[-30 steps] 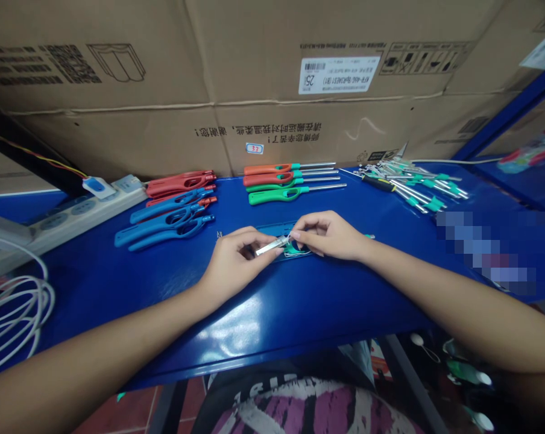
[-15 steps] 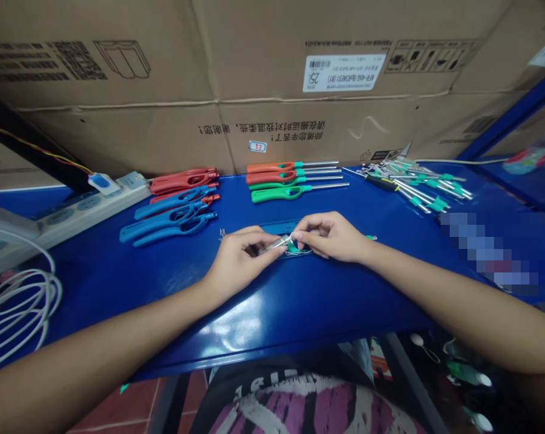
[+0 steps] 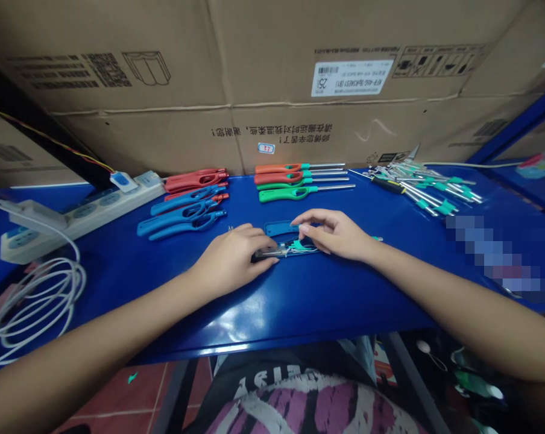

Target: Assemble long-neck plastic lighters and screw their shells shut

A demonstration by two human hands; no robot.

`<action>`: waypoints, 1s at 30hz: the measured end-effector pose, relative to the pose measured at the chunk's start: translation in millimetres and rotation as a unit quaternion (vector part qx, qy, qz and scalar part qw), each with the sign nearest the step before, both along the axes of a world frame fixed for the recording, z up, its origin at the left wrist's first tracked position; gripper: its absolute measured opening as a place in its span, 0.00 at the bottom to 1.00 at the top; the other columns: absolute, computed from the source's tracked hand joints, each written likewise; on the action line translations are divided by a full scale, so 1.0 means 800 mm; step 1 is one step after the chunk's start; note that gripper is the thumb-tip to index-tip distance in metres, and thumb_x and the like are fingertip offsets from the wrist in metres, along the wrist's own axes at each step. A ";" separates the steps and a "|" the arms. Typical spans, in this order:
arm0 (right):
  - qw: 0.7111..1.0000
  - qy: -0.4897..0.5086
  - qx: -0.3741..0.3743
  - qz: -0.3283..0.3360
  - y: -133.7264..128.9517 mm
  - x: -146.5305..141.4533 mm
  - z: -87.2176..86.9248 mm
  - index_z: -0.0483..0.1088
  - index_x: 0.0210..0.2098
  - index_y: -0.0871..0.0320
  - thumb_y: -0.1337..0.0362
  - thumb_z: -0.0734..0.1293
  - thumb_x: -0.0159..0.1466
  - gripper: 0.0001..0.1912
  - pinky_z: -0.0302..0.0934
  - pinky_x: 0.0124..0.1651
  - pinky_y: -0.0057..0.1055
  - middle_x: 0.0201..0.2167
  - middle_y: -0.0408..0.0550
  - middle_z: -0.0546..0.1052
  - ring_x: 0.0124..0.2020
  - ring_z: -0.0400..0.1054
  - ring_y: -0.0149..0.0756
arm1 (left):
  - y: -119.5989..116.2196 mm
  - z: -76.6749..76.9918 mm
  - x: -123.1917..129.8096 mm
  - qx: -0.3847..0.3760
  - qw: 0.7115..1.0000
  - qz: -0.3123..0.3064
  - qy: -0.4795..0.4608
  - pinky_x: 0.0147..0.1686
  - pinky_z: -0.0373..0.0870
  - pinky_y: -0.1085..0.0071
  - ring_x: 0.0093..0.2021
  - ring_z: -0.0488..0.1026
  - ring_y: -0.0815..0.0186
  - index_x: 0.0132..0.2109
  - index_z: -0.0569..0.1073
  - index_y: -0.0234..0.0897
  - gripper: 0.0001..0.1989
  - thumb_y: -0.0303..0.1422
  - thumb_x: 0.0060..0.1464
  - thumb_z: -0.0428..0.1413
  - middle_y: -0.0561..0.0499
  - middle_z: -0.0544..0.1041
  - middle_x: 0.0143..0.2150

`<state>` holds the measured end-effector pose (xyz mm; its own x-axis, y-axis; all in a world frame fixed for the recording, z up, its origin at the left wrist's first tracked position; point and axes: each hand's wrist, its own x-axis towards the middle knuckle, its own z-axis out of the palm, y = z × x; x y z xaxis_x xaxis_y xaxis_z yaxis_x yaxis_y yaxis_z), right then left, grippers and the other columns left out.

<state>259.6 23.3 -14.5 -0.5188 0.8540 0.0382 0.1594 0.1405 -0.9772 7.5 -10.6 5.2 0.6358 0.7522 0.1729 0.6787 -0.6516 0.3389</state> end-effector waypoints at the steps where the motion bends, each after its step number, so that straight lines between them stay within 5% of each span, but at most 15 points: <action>1: 1.000 -0.001 -0.002 0.002 0.000 0.000 0.000 0.71 0.48 0.61 0.54 0.68 0.66 0.18 0.53 0.17 0.22 0.32 0.43 0.76 0.15 0.57 0.19 | -0.001 -0.002 -0.002 0.008 1.000 -0.002 0.002 0.44 0.71 0.64 0.46 0.75 0.57 0.48 0.80 0.41 0.10 0.37 0.60 0.61 0.47 0.80 0.43; 9: 1.000 -0.010 -0.002 0.008 -0.001 0.000 0.000 0.72 0.48 0.61 0.55 0.68 0.67 0.17 0.49 0.18 0.23 0.31 0.42 0.75 0.16 0.55 0.19 | 0.003 -0.011 -0.006 0.000 0.999 -0.009 -0.052 0.47 0.71 0.62 0.46 0.75 0.58 0.50 0.80 0.40 0.11 0.35 0.63 0.59 0.46 0.80 0.44; 17: 1.000 -0.024 0.008 0.014 -0.002 0.001 0.004 0.72 0.48 0.62 0.56 0.67 0.67 0.17 0.51 0.21 0.24 0.32 0.43 0.75 0.19 0.56 0.20 | 0.013 -0.014 -0.007 -0.075 0.983 0.028 -0.164 0.39 0.71 0.69 0.39 0.76 0.63 0.44 0.82 0.40 0.08 0.37 0.60 0.62 0.49 0.82 0.39; 24: 0.999 -0.038 0.013 0.012 -0.003 0.001 0.002 0.73 0.48 0.62 0.55 0.67 0.68 0.17 0.50 0.21 0.24 0.30 0.43 0.74 0.19 0.55 0.20 | 0.009 -0.009 -0.010 -0.012 0.998 -0.013 -0.068 0.45 0.71 0.63 0.44 0.74 0.59 0.48 0.82 0.41 0.11 0.36 0.62 0.59 0.46 0.79 0.42; 27: 0.995 -0.059 0.077 0.007 -0.004 0.002 0.004 0.75 0.46 0.61 0.56 0.66 0.69 0.15 0.52 0.22 0.25 0.33 0.45 0.74 0.20 0.57 0.22 | 0.005 -0.007 -0.009 0.001 0.998 -0.013 -0.056 0.46 0.71 0.62 0.45 0.74 0.58 0.51 0.80 0.41 0.12 0.36 0.63 0.58 0.46 0.79 0.43; 30: 0.970 -0.089 0.224 0.019 -0.007 0.006 0.009 0.77 0.45 0.59 0.60 0.65 0.70 0.12 0.59 0.29 0.27 0.40 0.49 0.74 0.28 0.64 0.26 | 0.004 -0.007 -0.008 -0.001 0.998 -0.018 -0.052 0.46 0.71 0.63 0.45 0.74 0.58 0.49 0.81 0.41 0.11 0.35 0.64 0.57 0.46 0.79 0.42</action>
